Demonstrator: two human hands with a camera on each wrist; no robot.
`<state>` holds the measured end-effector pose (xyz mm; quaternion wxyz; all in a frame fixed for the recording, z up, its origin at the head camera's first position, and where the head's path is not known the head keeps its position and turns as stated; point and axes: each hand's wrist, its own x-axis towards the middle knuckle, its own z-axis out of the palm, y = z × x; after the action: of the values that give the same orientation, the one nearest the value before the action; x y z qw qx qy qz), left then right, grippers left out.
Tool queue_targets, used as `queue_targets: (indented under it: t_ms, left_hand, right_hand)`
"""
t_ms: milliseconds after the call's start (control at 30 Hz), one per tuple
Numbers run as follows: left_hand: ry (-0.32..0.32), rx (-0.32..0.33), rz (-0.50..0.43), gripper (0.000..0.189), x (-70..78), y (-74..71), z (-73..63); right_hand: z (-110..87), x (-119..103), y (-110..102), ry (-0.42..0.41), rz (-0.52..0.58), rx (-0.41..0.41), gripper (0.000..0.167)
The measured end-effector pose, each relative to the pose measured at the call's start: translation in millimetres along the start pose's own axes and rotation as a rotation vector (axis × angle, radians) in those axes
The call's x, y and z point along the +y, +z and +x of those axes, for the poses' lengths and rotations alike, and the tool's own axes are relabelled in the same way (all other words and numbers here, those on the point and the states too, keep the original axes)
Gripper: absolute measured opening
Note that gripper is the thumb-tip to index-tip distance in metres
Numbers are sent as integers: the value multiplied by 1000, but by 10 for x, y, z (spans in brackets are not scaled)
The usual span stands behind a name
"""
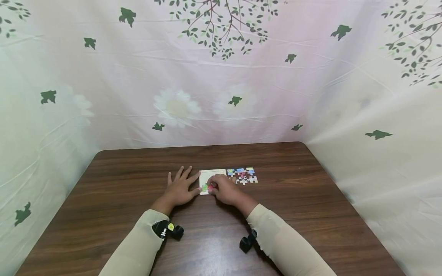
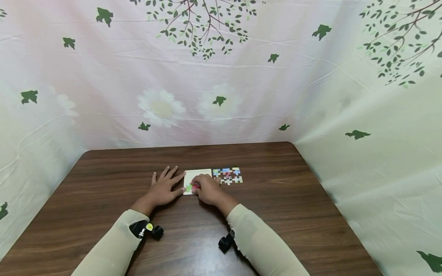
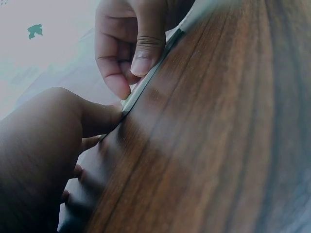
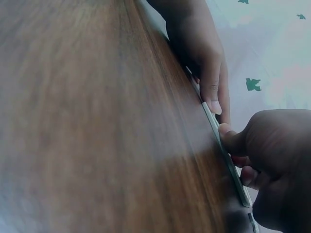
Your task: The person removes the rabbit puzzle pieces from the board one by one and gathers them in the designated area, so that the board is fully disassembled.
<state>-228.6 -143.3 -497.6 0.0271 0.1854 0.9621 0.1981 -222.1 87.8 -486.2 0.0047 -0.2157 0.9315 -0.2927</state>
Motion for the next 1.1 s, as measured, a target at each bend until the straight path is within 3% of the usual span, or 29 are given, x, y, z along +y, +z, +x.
queue_targets:
  t_ms: [433, 1100]
  left_hand:
    - [-9, -2, 7, 71, -10, 17, 25]
    - [4, 4, 1, 70, 4, -5, 13]
  right_hand:
    - [16, -69, -29, 48, -2, -23, 10]
    - [16, -67, -20, 55, 22, -13, 13]
